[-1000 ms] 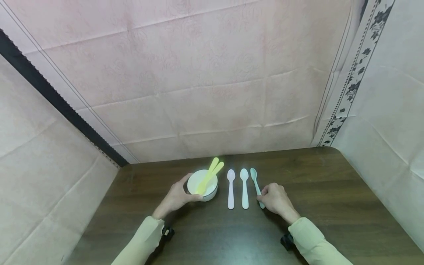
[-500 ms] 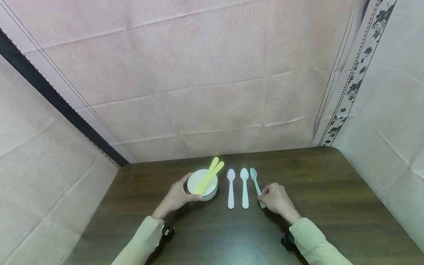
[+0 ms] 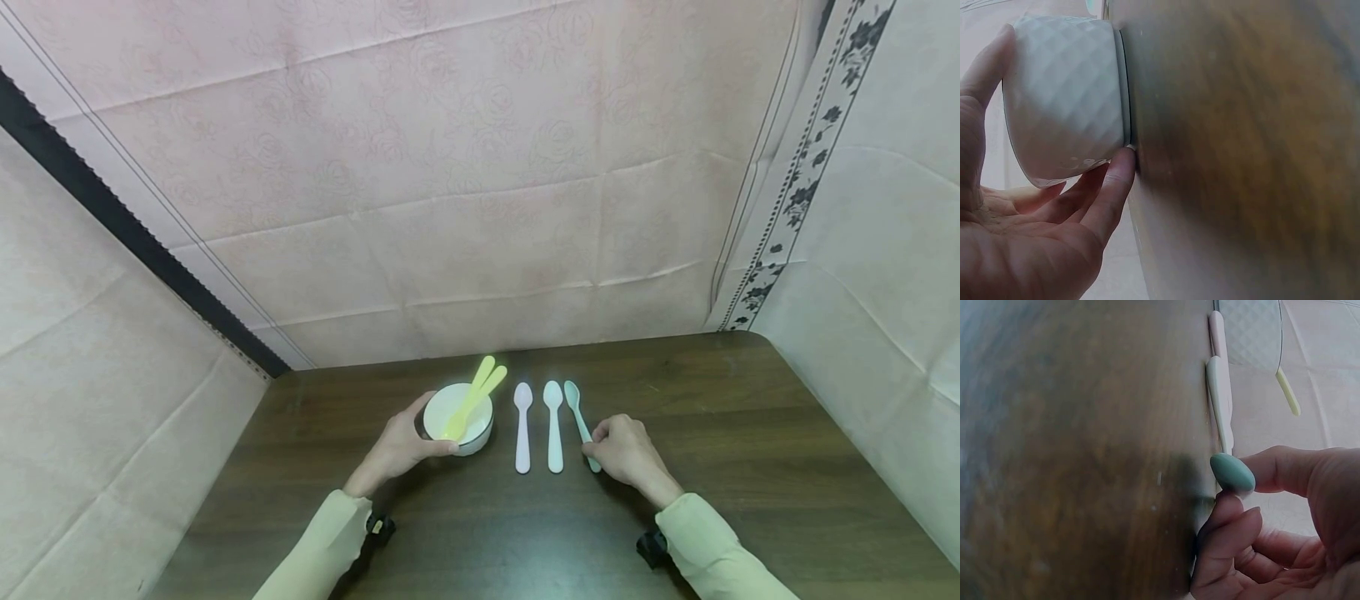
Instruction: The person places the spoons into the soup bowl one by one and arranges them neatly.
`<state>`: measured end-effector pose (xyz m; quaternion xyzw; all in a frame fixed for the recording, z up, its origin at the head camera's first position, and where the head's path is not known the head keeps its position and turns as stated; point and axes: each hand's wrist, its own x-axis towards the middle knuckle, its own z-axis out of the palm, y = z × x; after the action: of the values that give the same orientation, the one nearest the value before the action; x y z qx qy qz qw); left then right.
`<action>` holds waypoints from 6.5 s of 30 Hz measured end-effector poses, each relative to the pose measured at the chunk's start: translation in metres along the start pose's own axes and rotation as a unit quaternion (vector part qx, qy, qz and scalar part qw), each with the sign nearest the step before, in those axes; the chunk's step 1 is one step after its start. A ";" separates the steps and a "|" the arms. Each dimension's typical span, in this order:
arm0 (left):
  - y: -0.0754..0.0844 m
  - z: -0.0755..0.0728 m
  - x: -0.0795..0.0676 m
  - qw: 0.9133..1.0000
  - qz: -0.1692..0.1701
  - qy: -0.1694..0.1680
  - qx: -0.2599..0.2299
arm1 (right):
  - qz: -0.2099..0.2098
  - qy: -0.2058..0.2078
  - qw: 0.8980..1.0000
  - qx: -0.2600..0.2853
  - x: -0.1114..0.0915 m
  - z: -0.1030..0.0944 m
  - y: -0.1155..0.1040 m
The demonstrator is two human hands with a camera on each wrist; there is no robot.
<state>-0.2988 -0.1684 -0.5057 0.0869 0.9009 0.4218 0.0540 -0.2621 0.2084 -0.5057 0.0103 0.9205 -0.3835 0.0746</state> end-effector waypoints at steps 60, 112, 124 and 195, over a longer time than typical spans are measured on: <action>0.001 0.001 -0.003 1.000 -0.016 0.013 -0.021 | 0.006 0.000 1.000 0.001 0.000 0.002 0.002; 0.000 0.003 -0.001 0.999 -0.019 0.014 -0.023 | -0.008 -0.048 0.989 0.143 -0.017 -0.019 -0.028; 0.000 0.003 -0.001 0.999 -0.028 0.012 -0.008 | -0.018 -0.066 0.986 0.150 -0.023 -0.022 -0.043; 0.001 0.001 0.000 0.999 -0.019 0.011 -0.023 | -0.059 -0.173 0.968 0.173 0.026 0.019 -0.091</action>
<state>-0.2984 -0.1670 -0.5060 0.0642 0.8928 0.4426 0.0540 -0.2926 0.1294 -0.4588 -0.0975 0.8121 -0.5367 0.2073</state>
